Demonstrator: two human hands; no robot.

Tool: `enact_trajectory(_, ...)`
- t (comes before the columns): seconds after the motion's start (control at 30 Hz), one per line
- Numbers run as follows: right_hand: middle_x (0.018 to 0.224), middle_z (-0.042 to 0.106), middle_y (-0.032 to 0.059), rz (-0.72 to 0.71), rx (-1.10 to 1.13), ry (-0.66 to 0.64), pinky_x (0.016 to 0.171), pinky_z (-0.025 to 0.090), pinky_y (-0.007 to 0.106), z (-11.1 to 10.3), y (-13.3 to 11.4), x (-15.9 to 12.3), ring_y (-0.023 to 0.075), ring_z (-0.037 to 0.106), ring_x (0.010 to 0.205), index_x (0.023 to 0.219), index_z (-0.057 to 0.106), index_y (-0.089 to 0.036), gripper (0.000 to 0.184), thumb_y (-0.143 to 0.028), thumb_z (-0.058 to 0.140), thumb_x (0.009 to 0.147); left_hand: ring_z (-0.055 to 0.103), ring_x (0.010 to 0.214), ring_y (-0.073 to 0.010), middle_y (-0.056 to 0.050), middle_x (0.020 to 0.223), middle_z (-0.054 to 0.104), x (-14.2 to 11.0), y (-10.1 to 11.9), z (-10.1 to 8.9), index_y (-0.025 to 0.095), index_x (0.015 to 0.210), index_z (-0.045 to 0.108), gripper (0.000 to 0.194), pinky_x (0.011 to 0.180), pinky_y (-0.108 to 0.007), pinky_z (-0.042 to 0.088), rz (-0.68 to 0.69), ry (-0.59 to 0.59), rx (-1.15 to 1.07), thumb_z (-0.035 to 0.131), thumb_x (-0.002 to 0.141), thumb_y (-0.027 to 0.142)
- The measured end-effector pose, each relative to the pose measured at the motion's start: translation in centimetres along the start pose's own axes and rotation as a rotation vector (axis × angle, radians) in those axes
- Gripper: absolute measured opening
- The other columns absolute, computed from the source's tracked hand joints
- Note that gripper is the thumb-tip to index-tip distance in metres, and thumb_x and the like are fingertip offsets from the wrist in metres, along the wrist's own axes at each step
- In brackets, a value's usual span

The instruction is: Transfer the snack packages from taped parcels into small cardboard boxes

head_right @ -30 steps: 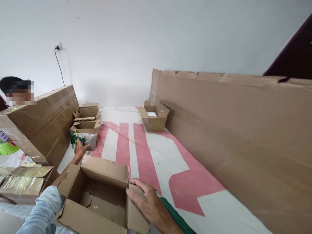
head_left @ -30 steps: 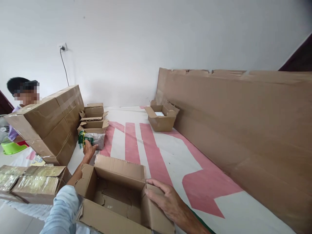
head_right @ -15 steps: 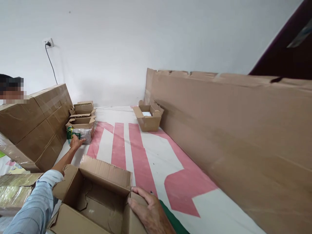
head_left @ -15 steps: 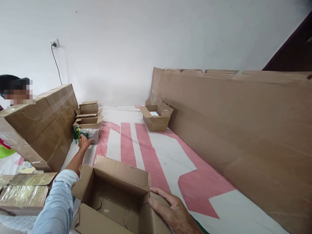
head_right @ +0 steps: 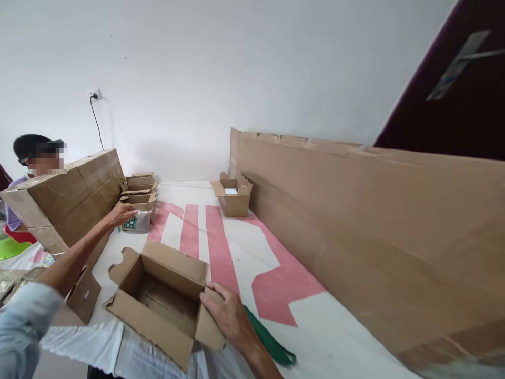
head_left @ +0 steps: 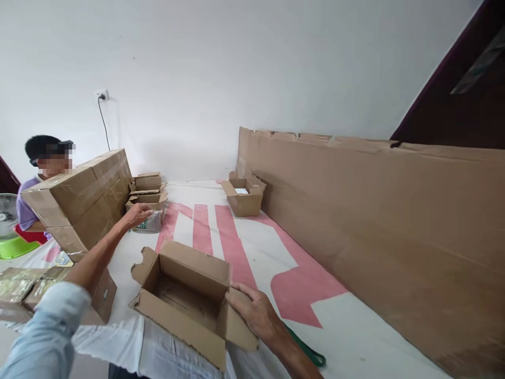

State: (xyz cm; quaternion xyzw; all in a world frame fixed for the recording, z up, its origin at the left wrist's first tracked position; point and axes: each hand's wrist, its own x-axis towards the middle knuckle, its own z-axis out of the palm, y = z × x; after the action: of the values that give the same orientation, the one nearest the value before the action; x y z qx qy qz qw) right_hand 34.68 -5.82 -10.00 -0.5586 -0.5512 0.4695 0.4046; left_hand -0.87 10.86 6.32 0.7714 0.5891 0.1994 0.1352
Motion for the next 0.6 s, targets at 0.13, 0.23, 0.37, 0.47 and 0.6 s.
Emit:
enact_trajectory(0.13, 0.081, 0.080, 0.0060, -0.040, 0.031, 0.013, 0.068, 0.055, 0.036, 0.9, 0.1, 0.8, 0.0291, 0.073, 0.080, 0.086, 0.080, -0.020, 0.044, -0.059, 0.068, 0.070, 0.077, 0.114, -0.0282, -0.007, 0.130, 0.082, -10.0, 6.4, 2.4, 0.026, 0.133, 0.077, 0.047, 0.094, -0.035, 0.060, 0.338, -0.348, 0.001, 0.078, 0.096, 0.054)
enact_trajectory(0.23, 0.080, 0.079, 0.0058, -0.099, 0.037, 0.011, 0.067, 0.055, 0.035, 1.9, -0.1, 1.2, 0.0279, 0.073, 0.078, 0.086, 0.079, -0.020, 0.042, -0.058, 0.066, 0.074, 0.073, 0.128, -0.0345, -0.011, 0.142, 0.077, -17.1, 9.2, 6.7, 0.029, 0.147, 0.067, 0.071, 0.103, -0.041, 0.056, 0.463, -0.571, 0.353, 0.095, 0.083, 0.043)
enact_trajectory(0.37, 0.104, 0.086, 0.0127, -0.205, 0.050, 0.143, 0.082, 0.063, 0.042, 3.0, 0.5, 0.7, 0.0339, 0.079, 0.096, 0.106, 0.081, -0.020, 0.057, -0.067, 0.069, 0.076, 0.076, 0.112, -0.0313, -0.012, 0.118, 0.080, -19.8, 9.0, 10.5, 0.022, 0.123, 0.070, 0.027, 0.097, -0.043, 0.053, 0.430, -0.474, 0.651, 0.069, 0.098, 0.013)
enact_trajectory(0.47, 0.114, 0.085, 0.0161, -0.217, 0.025, 0.224, 0.083, 0.065, 0.046, 2.7, 2.4, -0.7, 0.0337, 0.081, 0.093, 0.120, 0.078, -0.020, 0.066, -0.070, 0.067, 0.080, 0.075, 0.105, -0.0293, -0.011, 0.112, 0.078, -18.0, 6.7, 10.6, 0.022, 0.119, 0.070, 0.029, 0.096, -0.043, 0.050, 0.353, -0.285, 0.731, 0.060, 0.098, 0.005)
enact_trajectory(0.6, 0.118, 0.084, 0.0178, -0.300, -0.083, 0.347, 0.083, 0.067, 0.048, 0.9, 5.7, -3.1, 0.0327, 0.081, 0.094, 0.116, 0.078, -0.019, 0.057, -0.067, 0.064, 0.089, 0.070, 0.113, -0.0333, -0.017, 0.119, 0.075, -14.6, 2.7, 8.9, 0.019, 0.122, 0.069, 0.027, 0.099, -0.047, 0.047, 0.239, -0.145, 0.784, 0.051, 0.106, 0.010)
